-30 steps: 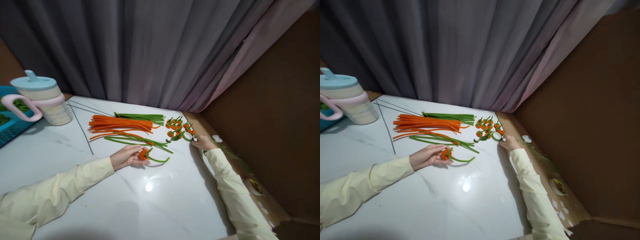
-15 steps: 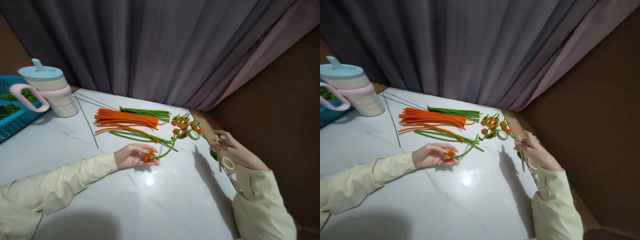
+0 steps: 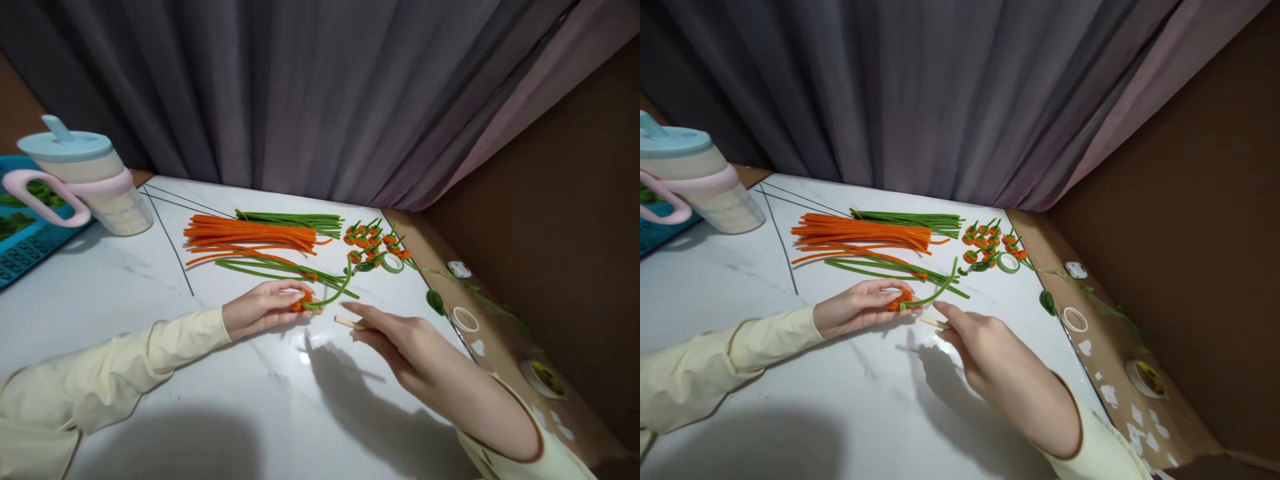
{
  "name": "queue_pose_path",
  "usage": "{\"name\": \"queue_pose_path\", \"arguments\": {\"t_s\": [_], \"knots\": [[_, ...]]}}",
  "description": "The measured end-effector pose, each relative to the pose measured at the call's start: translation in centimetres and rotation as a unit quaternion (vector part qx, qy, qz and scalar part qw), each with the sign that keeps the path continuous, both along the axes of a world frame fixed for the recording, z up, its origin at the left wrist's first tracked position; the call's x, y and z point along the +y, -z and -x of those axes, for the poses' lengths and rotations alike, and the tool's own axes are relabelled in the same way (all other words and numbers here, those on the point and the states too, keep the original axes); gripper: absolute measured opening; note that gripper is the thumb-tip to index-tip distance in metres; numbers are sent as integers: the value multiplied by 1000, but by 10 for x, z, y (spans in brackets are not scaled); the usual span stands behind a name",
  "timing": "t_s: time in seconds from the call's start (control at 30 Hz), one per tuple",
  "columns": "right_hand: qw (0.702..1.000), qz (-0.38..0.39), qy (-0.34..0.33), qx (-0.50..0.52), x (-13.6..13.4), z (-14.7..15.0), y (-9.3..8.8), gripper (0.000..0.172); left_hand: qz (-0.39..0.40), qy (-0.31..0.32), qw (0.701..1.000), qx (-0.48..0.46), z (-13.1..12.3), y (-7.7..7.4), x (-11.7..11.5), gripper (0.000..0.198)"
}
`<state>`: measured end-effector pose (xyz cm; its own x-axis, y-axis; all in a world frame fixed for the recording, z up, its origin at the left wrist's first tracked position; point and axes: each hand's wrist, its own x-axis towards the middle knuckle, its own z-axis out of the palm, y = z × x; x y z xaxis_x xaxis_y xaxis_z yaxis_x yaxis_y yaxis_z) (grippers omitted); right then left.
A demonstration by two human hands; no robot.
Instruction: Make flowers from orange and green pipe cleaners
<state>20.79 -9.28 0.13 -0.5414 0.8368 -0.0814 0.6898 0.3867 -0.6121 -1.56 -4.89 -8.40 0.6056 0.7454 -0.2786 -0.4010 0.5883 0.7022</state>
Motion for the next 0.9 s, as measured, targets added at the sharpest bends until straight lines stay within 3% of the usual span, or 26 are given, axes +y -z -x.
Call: {"name": "queue_pose_path", "arguments": {"t_s": [0.17,0.27,0.33,0.43,0.6,0.77,0.9], "knots": [[977,179,42,104,4,17,8,23,-33,-9,999,-15,-2,-6,-5,23],[919,317,92,214,8,22,18,35,-72,2,997,-9,-2,-7,-8,26],[882,368,114,272,9,23,25,44,-90,2,996,7,-2,-7,-9,27],[848,388,157,324,7,27,34,51,-103,-11,994,23,-5,-5,-11,30],[823,394,195,359,1,37,44,50,-149,-18,987,55,-9,-2,-16,35],[793,416,210,393,-1,43,44,46,-199,-27,975,100,-9,-1,-20,32],[785,419,222,399,-4,46,42,46,-199,-25,972,121,-11,-2,-22,36]]}}
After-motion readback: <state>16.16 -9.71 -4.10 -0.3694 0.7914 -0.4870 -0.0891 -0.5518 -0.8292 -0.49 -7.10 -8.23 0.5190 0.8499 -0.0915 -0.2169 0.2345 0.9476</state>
